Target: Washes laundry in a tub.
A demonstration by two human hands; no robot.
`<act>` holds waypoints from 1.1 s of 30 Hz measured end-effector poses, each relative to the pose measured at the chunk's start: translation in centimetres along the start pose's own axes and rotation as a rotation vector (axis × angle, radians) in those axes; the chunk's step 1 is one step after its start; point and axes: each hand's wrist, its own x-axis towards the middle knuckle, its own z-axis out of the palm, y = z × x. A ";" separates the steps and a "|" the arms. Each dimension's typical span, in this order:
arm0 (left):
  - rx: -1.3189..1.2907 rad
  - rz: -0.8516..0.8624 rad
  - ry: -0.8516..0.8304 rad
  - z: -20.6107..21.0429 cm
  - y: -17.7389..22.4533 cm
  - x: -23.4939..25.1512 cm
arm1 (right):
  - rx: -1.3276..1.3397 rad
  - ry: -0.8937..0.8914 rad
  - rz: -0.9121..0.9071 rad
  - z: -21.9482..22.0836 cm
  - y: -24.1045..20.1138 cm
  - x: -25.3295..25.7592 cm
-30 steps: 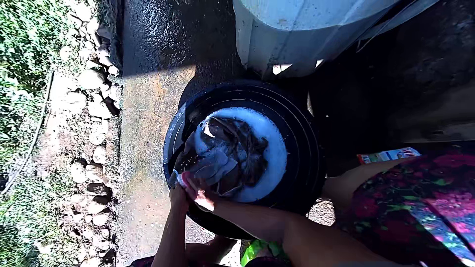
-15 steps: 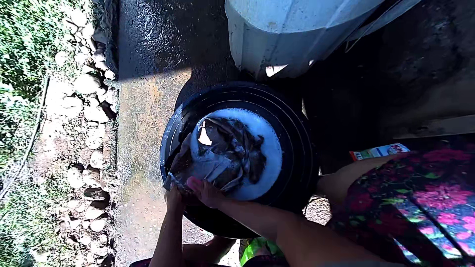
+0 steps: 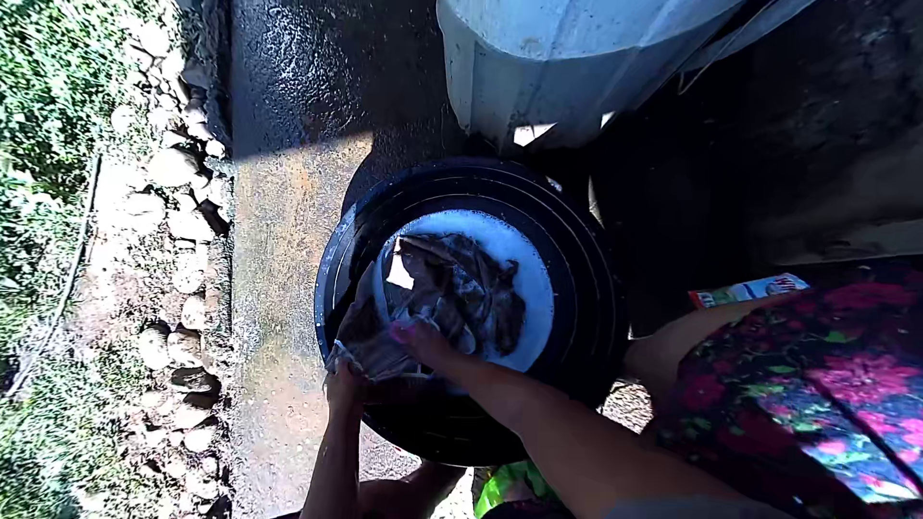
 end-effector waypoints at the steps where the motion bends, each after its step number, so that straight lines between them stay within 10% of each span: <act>1: 0.001 0.007 0.002 -0.3 0.0 0.2 | -0.095 0.014 0.032 -2.0 2.5 0.5; 6: 0.066 0.019 -0.034 0.0 -0.7 0.5 | 0.029 0.177 0.357 -6.2 1.7 0.8; 12: 0.020 0.000 -0.040 1.1 0.0 -0.6 | 0.181 -0.029 0.004 2.2 -3.8 -1.1; 17: -0.071 0.031 -0.077 0.0 0.1 -1.2 | -0.229 0.053 0.149 -5.8 6.4 -0.9; 24: -0.592 -0.115 -0.159 -2.1 3.0 -4.9 | -0.139 0.279 0.503 -18.0 2.7 -6.9; 30: -1.111 -0.178 -0.398 -0.2 7.1 -12.3 | -0.105 -0.051 0.046 -15.7 -5.2 -11.8; 33: -1.020 -0.037 -0.556 -1.4 8.3 -16.6 | 0.177 0.168 -0.130 -12.3 -9.0 -13.8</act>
